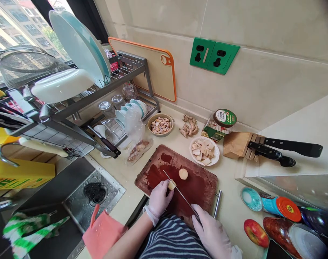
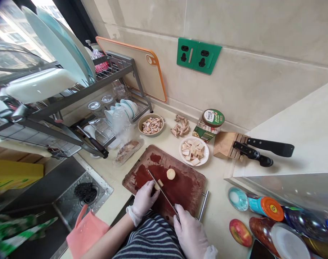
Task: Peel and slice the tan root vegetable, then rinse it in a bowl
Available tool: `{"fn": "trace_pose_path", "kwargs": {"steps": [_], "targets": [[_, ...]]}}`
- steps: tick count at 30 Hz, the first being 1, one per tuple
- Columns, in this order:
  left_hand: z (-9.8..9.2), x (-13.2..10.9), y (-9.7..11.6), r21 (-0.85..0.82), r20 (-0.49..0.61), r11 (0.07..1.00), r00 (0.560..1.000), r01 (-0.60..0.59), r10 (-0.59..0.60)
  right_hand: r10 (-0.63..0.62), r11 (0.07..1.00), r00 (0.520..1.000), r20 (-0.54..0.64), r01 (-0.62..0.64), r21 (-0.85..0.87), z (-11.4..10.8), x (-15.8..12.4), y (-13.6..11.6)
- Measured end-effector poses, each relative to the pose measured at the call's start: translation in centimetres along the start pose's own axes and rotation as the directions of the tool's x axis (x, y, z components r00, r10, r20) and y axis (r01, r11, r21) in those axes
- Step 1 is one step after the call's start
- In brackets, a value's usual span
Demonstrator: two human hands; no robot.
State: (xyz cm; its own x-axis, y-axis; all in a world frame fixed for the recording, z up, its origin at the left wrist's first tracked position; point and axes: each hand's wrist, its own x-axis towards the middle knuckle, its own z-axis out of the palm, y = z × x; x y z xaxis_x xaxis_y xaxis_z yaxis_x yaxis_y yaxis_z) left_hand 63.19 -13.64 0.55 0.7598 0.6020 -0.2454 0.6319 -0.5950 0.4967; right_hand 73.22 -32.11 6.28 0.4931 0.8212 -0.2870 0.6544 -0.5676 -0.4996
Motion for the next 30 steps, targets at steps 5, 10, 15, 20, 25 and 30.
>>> {"fn": "trace_pose_path", "kwargs": {"steps": [5, 10, 15, 20, 25, 30], "targets": [[0.1, -0.1, -0.1, 0.038, 0.013, 0.999, 1.000, -0.005, 0.004, 0.053, 0.999, 0.995, 0.089, -0.052, -0.008, 1.7, 1.3, 0.4], [-0.2, 0.0, -0.3, 0.002, 0.034, 1.000, 0.999, -0.003, 0.003, 0.055, 0.998, 0.996, 0.068, -0.057, 0.027, 2.6, 1.5, 0.7], [-0.2, 0.0, -0.5, -0.053, 0.036, 0.999, 0.999, 0.011, -0.009, 0.044, 0.992, 0.999, -0.002, -0.044, 0.118, 1.5, 0.8, 0.4], [0.0, -0.1, -0.5, -0.097, 0.010, 0.995, 1.000, 0.000, 0.001, 0.044, 0.985, 0.997, -0.069, -0.032, 0.170, -0.1, 0.2, -0.3], [0.1, -0.2, -0.4, -0.066, -0.011, 0.998, 1.000, 0.000, 0.000, 0.042, 0.982, 0.999, 0.001, -0.042, 0.186, -0.1, 0.2, -0.5], [0.4, -0.1, -0.5, -0.027, -0.045, 0.999, 0.999, -0.018, 0.016, 0.082, 0.984, 0.995, 0.051, -0.089, 0.151, 0.4, 0.2, -0.4]]}}
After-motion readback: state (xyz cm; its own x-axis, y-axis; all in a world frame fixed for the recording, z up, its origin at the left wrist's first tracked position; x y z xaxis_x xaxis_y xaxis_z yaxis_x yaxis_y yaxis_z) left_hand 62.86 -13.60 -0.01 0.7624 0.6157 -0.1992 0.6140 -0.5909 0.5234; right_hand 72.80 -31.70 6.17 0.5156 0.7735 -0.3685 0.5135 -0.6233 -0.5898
